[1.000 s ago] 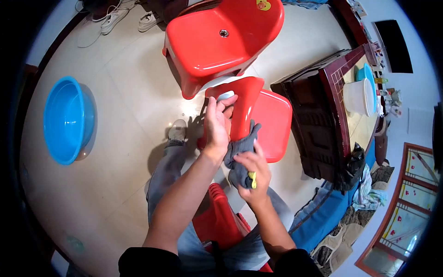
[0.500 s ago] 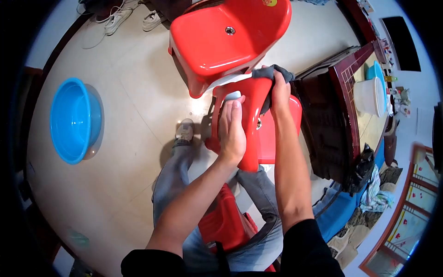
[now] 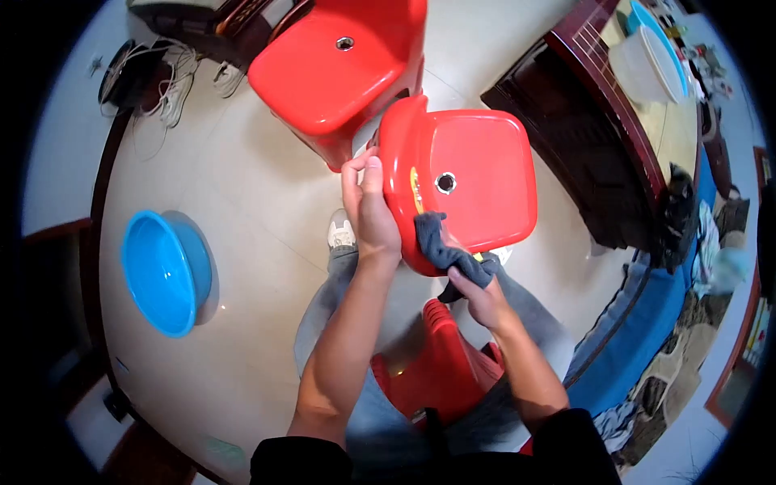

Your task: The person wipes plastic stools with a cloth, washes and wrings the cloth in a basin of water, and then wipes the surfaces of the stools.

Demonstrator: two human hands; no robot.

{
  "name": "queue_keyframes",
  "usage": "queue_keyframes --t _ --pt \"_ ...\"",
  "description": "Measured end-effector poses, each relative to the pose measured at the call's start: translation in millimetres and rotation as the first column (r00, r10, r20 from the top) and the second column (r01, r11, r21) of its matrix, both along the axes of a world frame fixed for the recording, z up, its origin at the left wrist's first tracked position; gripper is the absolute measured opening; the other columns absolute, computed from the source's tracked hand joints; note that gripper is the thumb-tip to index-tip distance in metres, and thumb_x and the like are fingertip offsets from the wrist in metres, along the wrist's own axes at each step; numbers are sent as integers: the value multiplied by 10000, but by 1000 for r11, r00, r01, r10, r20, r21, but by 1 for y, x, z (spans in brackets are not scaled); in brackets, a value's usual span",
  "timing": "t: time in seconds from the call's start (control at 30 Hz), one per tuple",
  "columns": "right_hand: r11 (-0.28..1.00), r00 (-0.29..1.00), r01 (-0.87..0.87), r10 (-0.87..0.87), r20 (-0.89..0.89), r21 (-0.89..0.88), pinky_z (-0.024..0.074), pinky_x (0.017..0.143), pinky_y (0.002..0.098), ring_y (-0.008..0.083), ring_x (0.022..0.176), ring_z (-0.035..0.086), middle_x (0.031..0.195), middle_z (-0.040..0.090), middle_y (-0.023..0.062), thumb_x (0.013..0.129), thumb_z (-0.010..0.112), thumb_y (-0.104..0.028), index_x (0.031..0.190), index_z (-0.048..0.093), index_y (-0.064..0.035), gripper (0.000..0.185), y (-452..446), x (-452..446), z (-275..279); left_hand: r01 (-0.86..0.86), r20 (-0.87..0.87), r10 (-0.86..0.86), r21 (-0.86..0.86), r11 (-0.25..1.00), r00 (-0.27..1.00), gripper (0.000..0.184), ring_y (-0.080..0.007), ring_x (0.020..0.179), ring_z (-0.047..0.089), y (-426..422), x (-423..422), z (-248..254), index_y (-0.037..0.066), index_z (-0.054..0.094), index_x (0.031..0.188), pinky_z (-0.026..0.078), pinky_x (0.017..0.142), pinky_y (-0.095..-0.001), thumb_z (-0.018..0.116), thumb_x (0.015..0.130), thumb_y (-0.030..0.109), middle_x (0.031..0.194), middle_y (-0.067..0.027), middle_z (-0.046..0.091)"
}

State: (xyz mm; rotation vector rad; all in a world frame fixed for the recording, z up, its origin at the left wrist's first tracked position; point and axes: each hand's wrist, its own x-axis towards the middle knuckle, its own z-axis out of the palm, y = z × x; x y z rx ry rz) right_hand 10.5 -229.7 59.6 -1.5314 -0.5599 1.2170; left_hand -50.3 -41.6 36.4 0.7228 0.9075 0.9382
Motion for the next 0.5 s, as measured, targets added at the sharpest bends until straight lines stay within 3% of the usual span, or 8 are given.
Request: queue_keyframes --t 0.13,0.2,0.23,0.3,0.37,0.43,0.5 --pt "978 987 -14 -20 -161 -210 314 1146 330 189 1343 448 1437 528 109 1021 575 -313 1448 500 -3 532 -11 15 -32 -5 54 6 -21 1000 999 316 -165 1099 574 -2 3 3 9 541 1170 471 978 -330 537 1055 304 1211 -139 610" --pt "970 988 8 -45 -150 -243 324 1145 322 203 1361 453 1455 531 147 1046 532 -340 1432 506 4 517 -7 17 -91 8 86 -4 -37 999 996 307 -167 1091 580 -3 1 5 13 538 1170 482 969 -331 539 1055 298 1205 -135 614" --pt "977 978 10 -54 -201 -214 361 1111 325 181 1295 482 1396 557 131 1038 538 -428 1455 488 -4 597 3 21 -121 8 41 -6 -37 999 999 302 -166 1083 590 -3 2 8 14 537 1178 492 956 -327 543 1054 290 1201 -137 618" --pt "974 971 84 -128 -202 -211 391 1079 330 192 1254 508 1373 568 132 1025 547 -470 1456 486 -7 635 41 27 -150 29 36 -27 -37 999 999 307 -167 1078 596 0 2 8 11 536 1180 498 950 -326 548 1053 291 1195 -138 622" --pt "974 925 191 -220 -311 -123 467 1018 344 187 1194 582 1372 586 105 1008 537 -555 1452 497 -29 689 97 40 -143 31 44 -30 -38 999 999 311 -168 1074 601 -2 1 7 9 535 1183 503 945 -327 555 1050 290 1191 -140 625" --pt "950 905 308 -311 -290 -56 492 961 335 184 1110 627 1232 663 105 1003 534 -566 1386 553 -9 677 151 58 -134 33 69 -32 -22 999 997 315 -170 1072 604 -1 2 8 8 533 1188 507 942 -329 566 1046 288 1189 -143 626" --pt "944 879 317 -329 -347 -91 496 937 332 180 1072 639 1153 683 100 1005 541 -549 1360 567 1 655 159 61 -78 35 74 -33 -15 999 997 316 -175 1069 608 2 3 4 10 530 1196 511 939 -332 571 1044 284 1187 -145 630"
